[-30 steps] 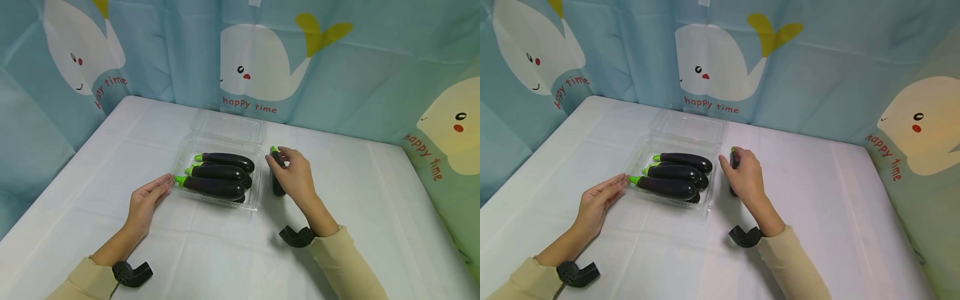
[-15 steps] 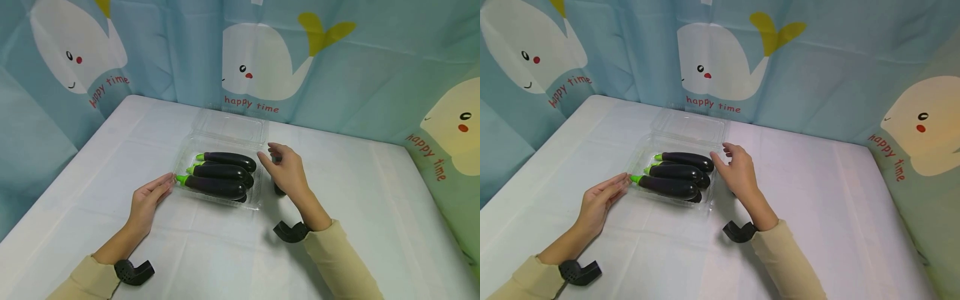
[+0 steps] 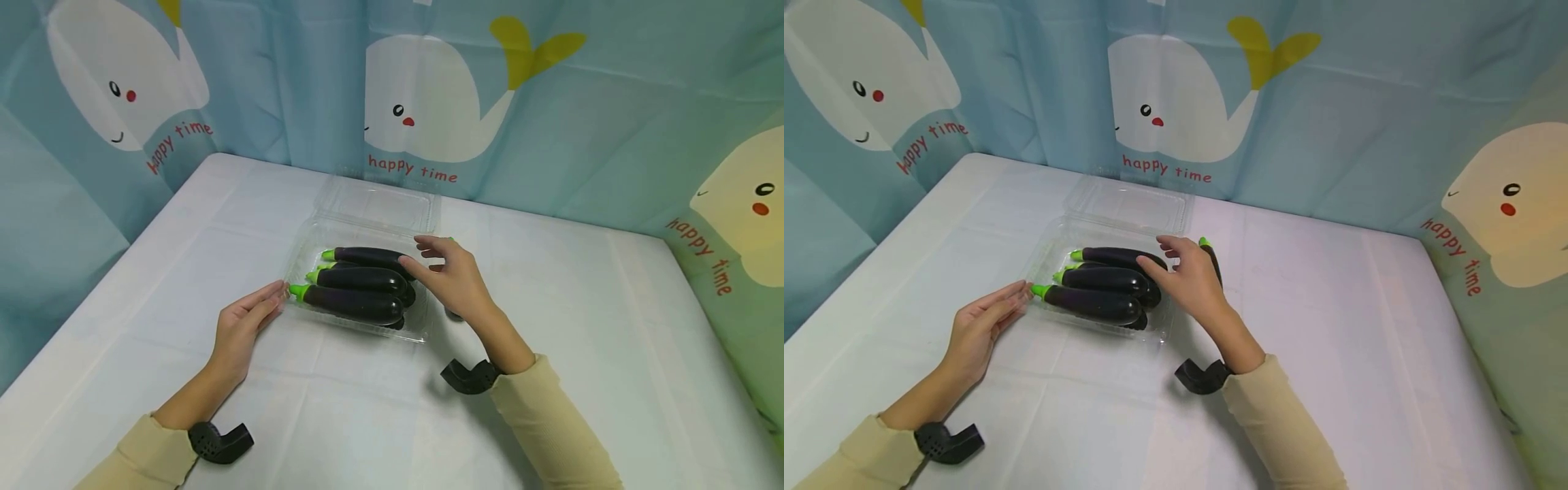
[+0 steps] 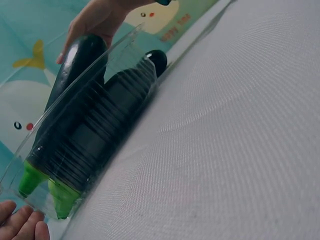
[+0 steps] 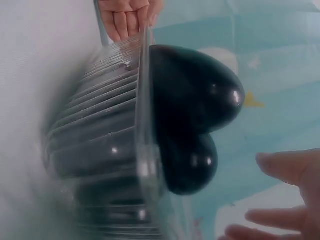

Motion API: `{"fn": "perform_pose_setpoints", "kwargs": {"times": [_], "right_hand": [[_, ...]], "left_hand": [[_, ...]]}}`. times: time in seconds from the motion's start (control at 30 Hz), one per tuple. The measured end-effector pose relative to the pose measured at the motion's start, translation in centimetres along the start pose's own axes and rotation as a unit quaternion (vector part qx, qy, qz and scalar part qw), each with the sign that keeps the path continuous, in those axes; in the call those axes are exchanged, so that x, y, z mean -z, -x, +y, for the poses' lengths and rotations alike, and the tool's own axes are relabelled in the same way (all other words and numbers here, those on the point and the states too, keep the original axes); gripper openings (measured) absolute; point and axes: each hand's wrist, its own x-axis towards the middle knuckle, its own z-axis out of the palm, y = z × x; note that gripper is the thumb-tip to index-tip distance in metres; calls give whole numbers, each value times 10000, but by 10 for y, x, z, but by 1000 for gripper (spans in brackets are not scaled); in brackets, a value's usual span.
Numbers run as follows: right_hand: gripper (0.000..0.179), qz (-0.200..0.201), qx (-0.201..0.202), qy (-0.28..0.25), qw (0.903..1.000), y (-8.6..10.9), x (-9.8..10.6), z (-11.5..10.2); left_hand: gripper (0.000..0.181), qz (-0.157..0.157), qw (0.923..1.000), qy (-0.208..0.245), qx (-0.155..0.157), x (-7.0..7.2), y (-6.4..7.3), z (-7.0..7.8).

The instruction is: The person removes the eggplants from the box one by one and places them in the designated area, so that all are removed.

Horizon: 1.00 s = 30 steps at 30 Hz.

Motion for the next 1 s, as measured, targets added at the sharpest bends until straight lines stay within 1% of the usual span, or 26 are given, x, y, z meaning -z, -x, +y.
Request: {"fn": "perform_pose_setpoints", "kwargs": {"times": [0.17, 0.43, 0.57, 0.83, 1.0], "right_hand": [[47, -249, 150, 119, 9995, -5, -1, -5], [48, -1012, 201, 166, 9945, -10, -6, -6], [49, -1285, 272, 132, 9913, -12, -10, -5], [47, -1625, 227, 252, 9861, -18, -14, -2], [46, -1811, 167, 216, 9831, -21, -16, -3]], "left_hand": [[38, -6, 10000, -36, -10, 0, 0, 0], [39, 19, 10000, 18, 9, -1, 1, 0], [38, 13, 10000, 24, -21, -1, 1, 0], [38, -2, 10000, 59, -56, -1, 1, 0], [38, -26, 9999, 84, -49, -1, 1, 1]]}}
